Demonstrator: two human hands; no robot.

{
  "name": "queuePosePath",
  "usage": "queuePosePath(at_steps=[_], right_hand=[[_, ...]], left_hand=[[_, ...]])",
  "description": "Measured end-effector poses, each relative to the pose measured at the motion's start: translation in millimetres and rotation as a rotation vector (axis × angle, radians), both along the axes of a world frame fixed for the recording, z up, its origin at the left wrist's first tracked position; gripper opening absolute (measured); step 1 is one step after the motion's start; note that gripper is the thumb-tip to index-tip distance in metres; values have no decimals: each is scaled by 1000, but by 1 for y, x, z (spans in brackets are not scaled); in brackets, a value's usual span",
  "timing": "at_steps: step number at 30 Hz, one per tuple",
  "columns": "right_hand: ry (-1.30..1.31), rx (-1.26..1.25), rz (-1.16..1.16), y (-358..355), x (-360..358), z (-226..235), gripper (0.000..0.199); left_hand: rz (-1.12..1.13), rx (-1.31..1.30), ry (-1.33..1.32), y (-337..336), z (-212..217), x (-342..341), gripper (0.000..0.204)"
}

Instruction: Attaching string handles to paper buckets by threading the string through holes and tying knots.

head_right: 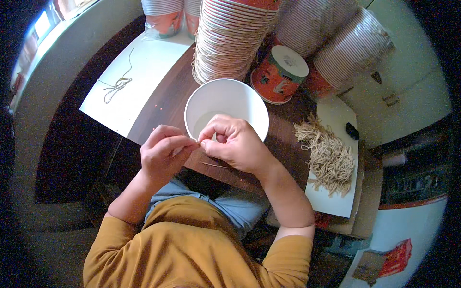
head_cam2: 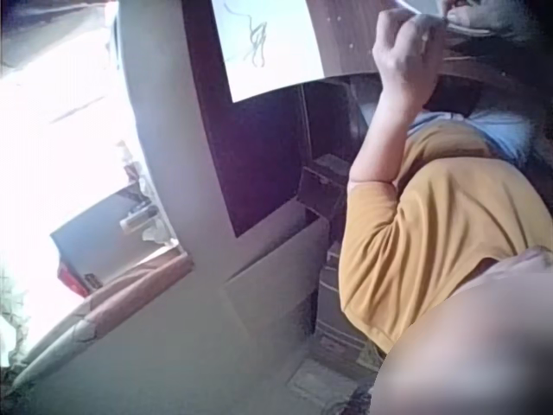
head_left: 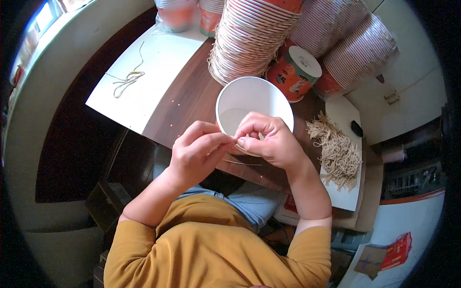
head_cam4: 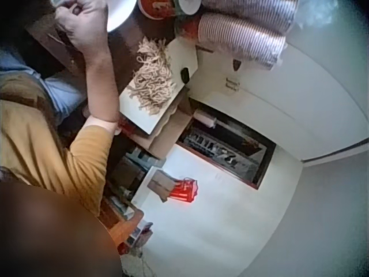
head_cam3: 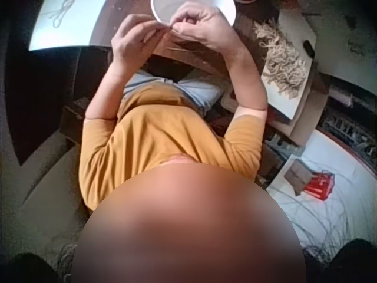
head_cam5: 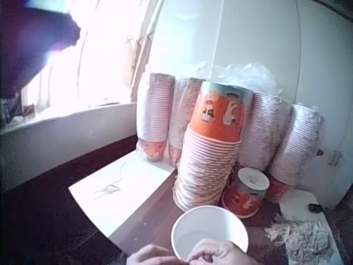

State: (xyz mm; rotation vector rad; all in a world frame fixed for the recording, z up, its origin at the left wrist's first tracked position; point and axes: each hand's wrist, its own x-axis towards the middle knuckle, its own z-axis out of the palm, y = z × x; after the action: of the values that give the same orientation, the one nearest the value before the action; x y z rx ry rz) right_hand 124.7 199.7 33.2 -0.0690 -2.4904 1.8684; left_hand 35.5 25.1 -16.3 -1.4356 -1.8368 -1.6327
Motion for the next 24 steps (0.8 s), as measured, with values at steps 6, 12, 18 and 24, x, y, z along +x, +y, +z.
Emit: queuePosePath(at_steps=[6, 12, 18, 24], right_hand=[[79, 138, 3, -3, 0, 0, 8], [182, 319, 21, -11, -2, 4, 11], [467, 869, -56, -34, 0, -1, 18], [554, 1046, -98, -36, 0, -5, 17]], left_hand=[[39, 13, 153, 0, -4, 2, 23], [31, -31, -53, -8, -3, 2, 18], [-9, -37, -299, -17, -13, 4, 8], [-56, -62, -638, -29, -26, 7, 5]])
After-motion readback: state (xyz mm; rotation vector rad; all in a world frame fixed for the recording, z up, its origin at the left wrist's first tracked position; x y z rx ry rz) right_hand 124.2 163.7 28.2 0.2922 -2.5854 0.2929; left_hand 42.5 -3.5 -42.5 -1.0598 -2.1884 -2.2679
